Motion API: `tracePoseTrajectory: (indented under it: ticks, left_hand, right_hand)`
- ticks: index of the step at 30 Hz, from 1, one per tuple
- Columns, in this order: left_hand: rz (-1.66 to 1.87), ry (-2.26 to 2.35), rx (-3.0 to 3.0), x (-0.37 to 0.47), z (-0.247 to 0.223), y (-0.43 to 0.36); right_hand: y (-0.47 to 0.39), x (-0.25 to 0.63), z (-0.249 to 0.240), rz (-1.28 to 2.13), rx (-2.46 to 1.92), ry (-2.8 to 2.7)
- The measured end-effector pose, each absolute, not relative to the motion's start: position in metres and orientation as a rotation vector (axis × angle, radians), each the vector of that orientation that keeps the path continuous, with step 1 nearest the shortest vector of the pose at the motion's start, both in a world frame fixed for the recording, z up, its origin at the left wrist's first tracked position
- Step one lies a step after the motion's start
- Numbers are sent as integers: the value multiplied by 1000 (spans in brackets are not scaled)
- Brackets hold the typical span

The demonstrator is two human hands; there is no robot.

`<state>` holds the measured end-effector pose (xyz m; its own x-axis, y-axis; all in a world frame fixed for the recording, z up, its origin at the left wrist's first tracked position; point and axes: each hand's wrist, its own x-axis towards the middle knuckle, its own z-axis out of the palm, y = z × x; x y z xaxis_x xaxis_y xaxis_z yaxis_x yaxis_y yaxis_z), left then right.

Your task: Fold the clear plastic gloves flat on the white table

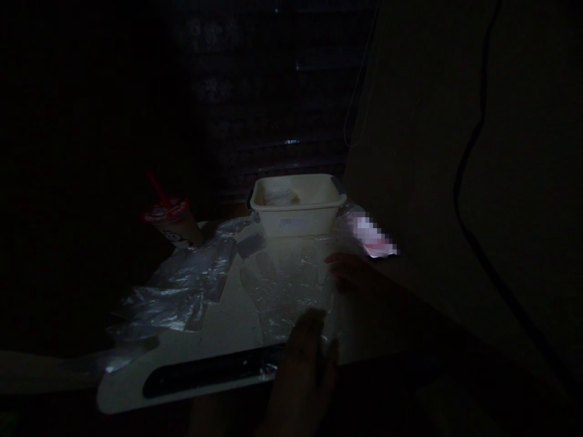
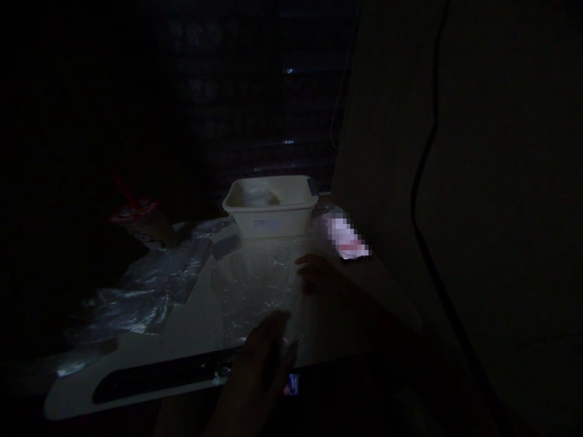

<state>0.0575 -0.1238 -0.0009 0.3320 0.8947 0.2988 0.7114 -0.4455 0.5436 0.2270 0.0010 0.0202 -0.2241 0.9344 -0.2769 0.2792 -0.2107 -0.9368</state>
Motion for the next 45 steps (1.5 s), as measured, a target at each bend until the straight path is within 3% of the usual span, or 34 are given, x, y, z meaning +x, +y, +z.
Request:
tracePoseTrajectory:
  ticks: [8,19,26,36,45]
  left_hand:
    - [798,1394,2300,57,2,-118]
    - [356,1498,2753,9,2,-98]
    - [338,1565,2811,15,0,-101]
    - [410,1589,2764,15,-1,-100]
    - [466,1569,2701,13,-1,-100]
  right_hand:
    - [-35,221,18,1704,-1423,-1190]
    - [-86,209,10,1510,-1363,-1482]
    - [-95,203,7,1312,-1337,-1746]
    - [-87,213,9,1616,-1438,-1414]
    - [-102,212,2,1416,-1403,-1613]
